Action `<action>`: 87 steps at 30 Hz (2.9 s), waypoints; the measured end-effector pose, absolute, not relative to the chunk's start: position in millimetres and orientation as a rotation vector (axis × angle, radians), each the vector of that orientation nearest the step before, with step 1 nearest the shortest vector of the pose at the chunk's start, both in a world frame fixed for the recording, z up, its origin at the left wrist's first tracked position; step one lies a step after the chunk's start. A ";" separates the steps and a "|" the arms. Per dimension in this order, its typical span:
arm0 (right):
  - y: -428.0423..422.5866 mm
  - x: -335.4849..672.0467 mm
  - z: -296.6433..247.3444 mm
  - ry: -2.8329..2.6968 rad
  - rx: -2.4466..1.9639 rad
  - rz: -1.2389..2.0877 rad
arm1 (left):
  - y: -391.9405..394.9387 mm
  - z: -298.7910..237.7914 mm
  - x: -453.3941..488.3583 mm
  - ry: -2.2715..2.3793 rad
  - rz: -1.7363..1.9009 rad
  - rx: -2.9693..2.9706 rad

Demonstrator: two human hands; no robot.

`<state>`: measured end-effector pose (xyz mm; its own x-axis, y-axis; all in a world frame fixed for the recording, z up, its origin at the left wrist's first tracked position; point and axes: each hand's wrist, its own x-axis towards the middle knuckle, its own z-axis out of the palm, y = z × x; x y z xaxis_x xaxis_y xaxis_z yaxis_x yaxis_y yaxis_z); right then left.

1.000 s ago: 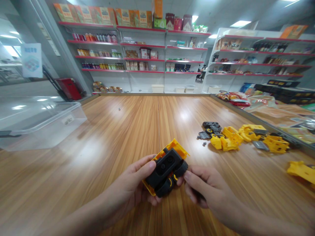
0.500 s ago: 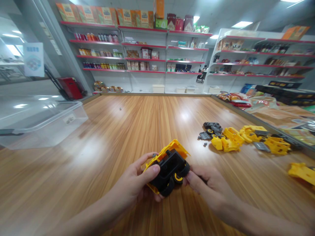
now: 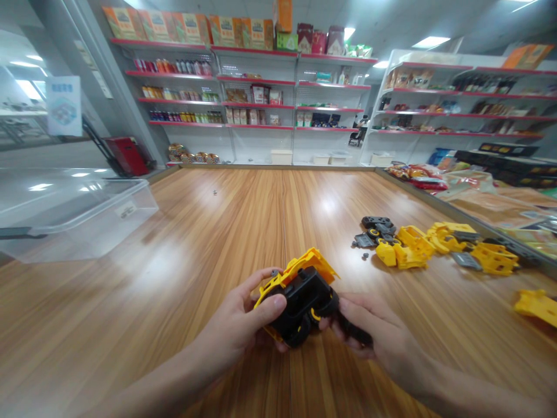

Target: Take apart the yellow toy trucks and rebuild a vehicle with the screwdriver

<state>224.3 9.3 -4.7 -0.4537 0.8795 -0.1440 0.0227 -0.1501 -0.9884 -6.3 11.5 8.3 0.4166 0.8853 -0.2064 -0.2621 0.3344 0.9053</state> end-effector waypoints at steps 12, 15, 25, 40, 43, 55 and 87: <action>9.6 223.0 -3.4 -1.417 -1.036 1.696 | 10.9 6.1 -6.5 0.798 0.900 0.926; 9.8 223.4 -6.6 -1.423 -1.037 1.695 | 11.4 5.8 -6.6 0.800 0.904 0.933; 6.9 221.0 -4.8 -1.401 -0.997 1.696 | 12.9 4.3 -7.2 0.807 0.939 0.938; 6.6 219.5 -0.9 -1.276 -0.973 1.769 | 13.0 3.3 -8.9 0.857 0.964 0.945; 7.3 219.8 0.2 -1.226 -1.014 1.785 | 12.3 5.6 -9.4 0.887 0.964 0.970; 8.6 219.0 5.0 -1.428 -1.033 1.601 | 9.9 9.0 -4.7 0.844 1.000 0.837; 6.1 225.9 28.8 -2.763 -1.105 0.488 | 13.5 17.6 -5.6 0.990 1.159 0.786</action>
<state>225.9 6.1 28.8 -0.7246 0.6892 -0.0025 0.6483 0.6805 -0.3415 -5.6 13.5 17.6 0.0967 0.9714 -0.2169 -0.3659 0.2373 0.8999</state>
